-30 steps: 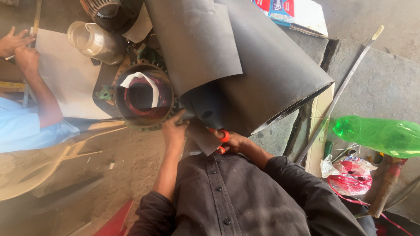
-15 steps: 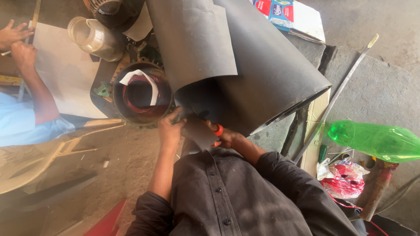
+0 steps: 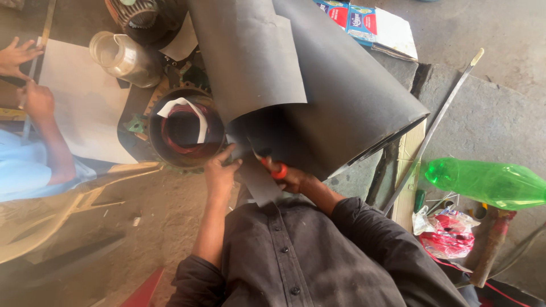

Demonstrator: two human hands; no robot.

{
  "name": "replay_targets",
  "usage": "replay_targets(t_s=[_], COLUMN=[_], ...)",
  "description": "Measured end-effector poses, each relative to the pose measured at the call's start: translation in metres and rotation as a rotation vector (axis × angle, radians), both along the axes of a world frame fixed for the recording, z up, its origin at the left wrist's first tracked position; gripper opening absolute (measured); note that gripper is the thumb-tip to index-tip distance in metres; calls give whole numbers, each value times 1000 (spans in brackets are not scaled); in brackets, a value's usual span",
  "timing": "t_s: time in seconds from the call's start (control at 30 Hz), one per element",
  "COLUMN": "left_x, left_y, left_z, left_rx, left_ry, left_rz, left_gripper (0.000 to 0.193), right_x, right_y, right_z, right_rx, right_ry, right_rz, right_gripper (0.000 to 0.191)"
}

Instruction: The person winds copper wire into a motor stator, inserts white and black insulating paper between layers, and uses a hammer and pliers to compact and adjust the windings. The person also cuts a black sheet with scissors and places it inside the stator.

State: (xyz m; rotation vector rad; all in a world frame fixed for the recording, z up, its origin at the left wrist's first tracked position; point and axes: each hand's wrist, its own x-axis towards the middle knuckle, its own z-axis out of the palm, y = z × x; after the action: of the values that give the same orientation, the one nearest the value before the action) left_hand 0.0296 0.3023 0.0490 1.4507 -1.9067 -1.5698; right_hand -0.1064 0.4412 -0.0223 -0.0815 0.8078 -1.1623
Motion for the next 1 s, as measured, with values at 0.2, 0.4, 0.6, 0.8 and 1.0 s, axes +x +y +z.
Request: replay_targets(t_s=[0.2, 0.4, 0.6, 0.8, 1.0], left_x=[-1, -33, -57, -63, -74], left_y=[-7, -47, -74, -73, -106], left_z=[-4, -3, -7, 28, 14], left_rx=[-59, -528, -640, -582, -772], left_ry=[-136, -149, -224, -447, -222], left_rz=[-39, -119, -431, -605, -721], left_gripper=[37, 42, 58, 50, 40], right_x=[2, 16, 39, 99, 155], right_y=[-8, 23, 127, 171, 71], right_z=[1, 14, 61, 186, 247], right_rx=[92, 151, 258, 341, 255], right_ry=[100, 257, 839, 347, 92], right_rz=[-78, 54, 185, -254, -407], right_gripper=[71, 92, 69, 64, 61])
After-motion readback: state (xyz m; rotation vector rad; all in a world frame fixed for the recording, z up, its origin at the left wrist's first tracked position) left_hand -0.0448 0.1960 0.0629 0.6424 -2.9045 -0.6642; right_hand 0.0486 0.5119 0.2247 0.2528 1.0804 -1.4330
